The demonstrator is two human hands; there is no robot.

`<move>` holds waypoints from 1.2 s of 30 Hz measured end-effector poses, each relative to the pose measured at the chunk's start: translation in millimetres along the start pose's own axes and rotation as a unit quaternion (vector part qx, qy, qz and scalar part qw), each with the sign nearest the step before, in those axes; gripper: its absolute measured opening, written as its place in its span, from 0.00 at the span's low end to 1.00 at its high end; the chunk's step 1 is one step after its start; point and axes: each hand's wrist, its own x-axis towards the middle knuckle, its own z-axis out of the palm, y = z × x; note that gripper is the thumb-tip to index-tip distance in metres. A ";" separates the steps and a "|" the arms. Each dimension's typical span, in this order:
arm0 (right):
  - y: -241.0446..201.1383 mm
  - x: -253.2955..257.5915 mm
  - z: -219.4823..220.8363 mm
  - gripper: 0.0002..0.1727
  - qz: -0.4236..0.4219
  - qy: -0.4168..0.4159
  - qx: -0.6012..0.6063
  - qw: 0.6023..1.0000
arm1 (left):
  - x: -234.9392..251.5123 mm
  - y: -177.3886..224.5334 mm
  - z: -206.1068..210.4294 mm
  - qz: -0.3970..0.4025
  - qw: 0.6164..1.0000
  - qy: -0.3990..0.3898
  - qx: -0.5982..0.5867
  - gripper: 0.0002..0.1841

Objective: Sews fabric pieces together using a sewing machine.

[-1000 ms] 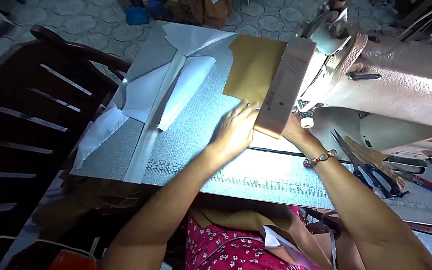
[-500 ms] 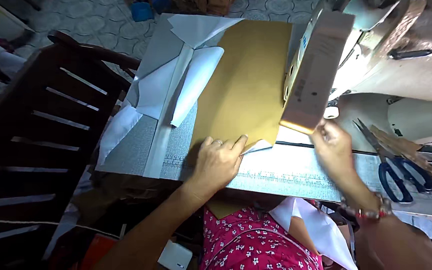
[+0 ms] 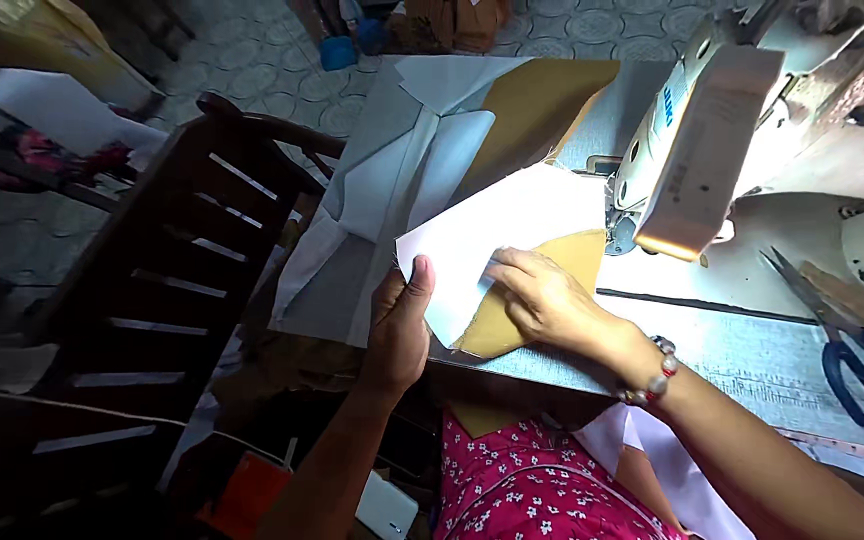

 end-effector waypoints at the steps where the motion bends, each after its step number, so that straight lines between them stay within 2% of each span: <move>1: 3.3 -0.3 3.9 0.18 0.002 -0.015 -0.029 0.999 | 1.4 0.0 -2.5 0.016 1.000 -0.004 0.016 0.13; 3: 2.4 -5.7 3.5 0.09 -0.014 -0.004 -0.046 0.999 | 2.7 -1.9 -8.2 0.057 0.996 -0.027 0.064 0.13; 6: -13.0 -29.2 -30.8 0.11 -0.003 -0.037 0.068 0.997 | 1.3 -14.9 -20.6 0.134 0.967 -0.161 0.147 0.20; 8: -23.6 -49.0 -67.3 0.14 0.027 -0.052 0.142 0.988 | -4.7 -28.2 -23.8 0.152 0.922 -0.274 0.229 0.21; 9: -27.3 -57.6 -85.5 0.14 0.037 -0.066 0.149 0.986 | -11.8 -31.5 -20.4 0.136 0.891 -0.325 0.285 0.21; 12: -36.6 -76.2 -123.0 0.15 0.039 -0.133 0.071 0.988 | -27.8 -30.1 3.1 0.079 0.790 -0.454 0.404 0.26; 14: -37.1 -83.8 -130.6 0.16 0.031 -0.170 0.022 0.985 | -21.1 -23.9 21.1 0.060 0.765 -0.491 0.413 0.34; 18: -29.9 -95.3 -129.5 0.23 0.045 -0.176 -0.028 0.983 | 8.0 -50.4 61.7 0.185 0.850 -0.375 0.321 0.22; 19: -29.8 -97.1 -130.4 0.25 0.063 -0.175 -0.068 0.980 | 13.1 -59.1 71.6 0.197 0.858 -0.346 0.325 0.22; 21: -32.8 -99.8 -140.3 0.25 0.142 -0.218 -0.174 0.950 | 14.0 -72.5 84.1 0.194 0.842 -0.327 0.383 0.20; 22: -35.2 -98.3 -149.6 0.23 0.213 -0.269 -0.206 0.916 | 11.6 -76.1 87.9 0.190 0.826 -0.330 0.415 0.20; 24: -34.6 -93.0 -163.0 0.24 0.342 -0.335 -0.243 0.844 | 1.9 -79.9 94.2 0.193 0.810 -0.326 0.448 0.27; 25: -32.4 -89.3 -166.5 0.25 0.376 -0.351 -0.255 0.818 | -3.6 -80.4 97.5 0.191 0.808 -0.320 0.456 0.31; 26: -30.1 -86.5 -167.9 0.27 0.380 -0.348 -0.266 0.814 | -7.9 -79.7 101.1 0.186 0.804 -0.314 0.470 0.35; 27: -29.4 -82.3 -167.1 0.29 0.378 -0.335 -0.268 0.820 | -10.6 -78.6 104.0 0.177 0.798 -0.306 0.488 0.39; 29: -26.2 -75.2 -157.4 0.34 0.359 -0.287 -0.232 0.857 | -12.6 -76.1 104.9 0.150 0.790 -0.293 0.517 0.45; 31: -19.7 -67.9 -145.3 0.35 0.353 -0.262 -0.200 0.876 | -8.5 -75.6 100.1 0.131 0.776 -0.283 0.548 0.49; 33: -13.9 -66.8 -135.2 0.29 0.333 -0.243 -0.203 0.888 | -1.8 -74.0 93.5 0.121 0.766 -0.278 0.566 0.52; 36: -7.3 -66.5 -118.9 0.13 0.205 -0.154 -0.204 0.945 | 7.3 -71.6 84.6 0.122 0.757 -0.292 0.571 0.51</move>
